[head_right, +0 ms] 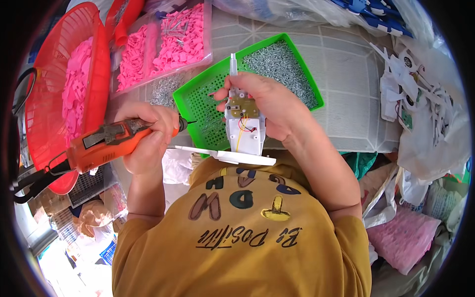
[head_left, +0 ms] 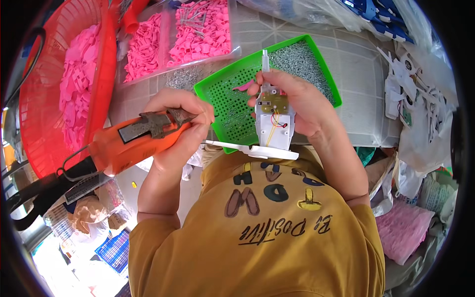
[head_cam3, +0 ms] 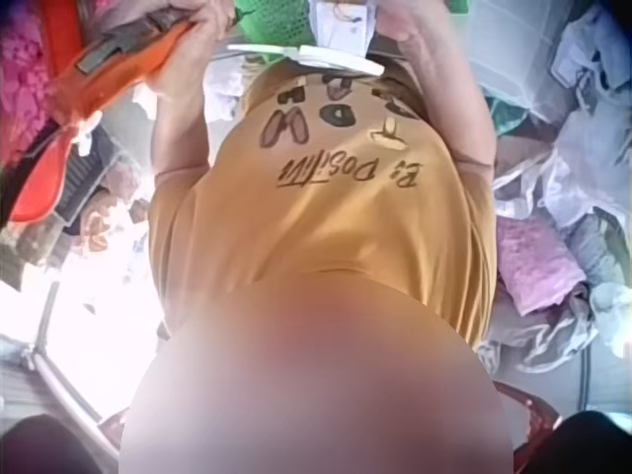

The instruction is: Assembling the internal components and external casing of a toy walkie-talkie using an electric screwdriver.

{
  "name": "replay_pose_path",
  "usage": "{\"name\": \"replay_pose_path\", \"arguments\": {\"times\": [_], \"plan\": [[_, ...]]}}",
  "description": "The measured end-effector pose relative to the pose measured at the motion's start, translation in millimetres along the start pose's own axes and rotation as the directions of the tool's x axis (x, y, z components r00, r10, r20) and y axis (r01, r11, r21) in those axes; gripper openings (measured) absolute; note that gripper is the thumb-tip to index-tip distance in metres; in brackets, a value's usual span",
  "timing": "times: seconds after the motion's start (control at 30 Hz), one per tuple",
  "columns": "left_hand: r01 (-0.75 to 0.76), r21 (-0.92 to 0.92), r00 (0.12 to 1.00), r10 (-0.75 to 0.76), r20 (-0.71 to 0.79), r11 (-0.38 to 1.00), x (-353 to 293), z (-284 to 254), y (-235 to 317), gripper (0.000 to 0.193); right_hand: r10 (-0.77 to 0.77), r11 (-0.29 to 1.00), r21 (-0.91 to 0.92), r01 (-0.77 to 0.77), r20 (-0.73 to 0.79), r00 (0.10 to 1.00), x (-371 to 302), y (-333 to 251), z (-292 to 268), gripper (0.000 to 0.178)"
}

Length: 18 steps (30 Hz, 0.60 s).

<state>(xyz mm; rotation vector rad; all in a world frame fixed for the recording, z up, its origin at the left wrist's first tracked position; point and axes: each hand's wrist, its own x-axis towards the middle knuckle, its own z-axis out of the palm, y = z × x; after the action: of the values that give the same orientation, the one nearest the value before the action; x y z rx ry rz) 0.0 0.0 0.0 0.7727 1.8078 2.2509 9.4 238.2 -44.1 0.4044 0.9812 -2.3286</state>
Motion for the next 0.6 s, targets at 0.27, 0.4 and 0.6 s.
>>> {"name": "replay_pose_path", "arguments": {"times": [0.27, 0.4, 0.6], "plan": [[-0.063, -0.029, 0.998, 0.063, -0.009, 0.998, -3.9, 3.9, 8.7, 0.027, 0.007, 1.000, 0.001, -0.007, -0.016, 1.000, 3.0, 1.2, -0.3, 0.021], [-0.095, -0.069, 0.995, 0.094, -0.023, 0.993, 4.6, 11.8, 17.9, 0.024, 0.008, 0.996, -0.094, -0.005, 0.027, 1.000, -2.1, -1.9, 7.5, 0.022], [-0.206, -0.172, 0.978, 0.198, -0.064, 0.963, 20.3, 22.4, 26.2, 0.026, 0.039, 0.993, -0.119, -0.023, 0.132, 0.991, -0.7, 1.7, 6.3, 0.024]]}}
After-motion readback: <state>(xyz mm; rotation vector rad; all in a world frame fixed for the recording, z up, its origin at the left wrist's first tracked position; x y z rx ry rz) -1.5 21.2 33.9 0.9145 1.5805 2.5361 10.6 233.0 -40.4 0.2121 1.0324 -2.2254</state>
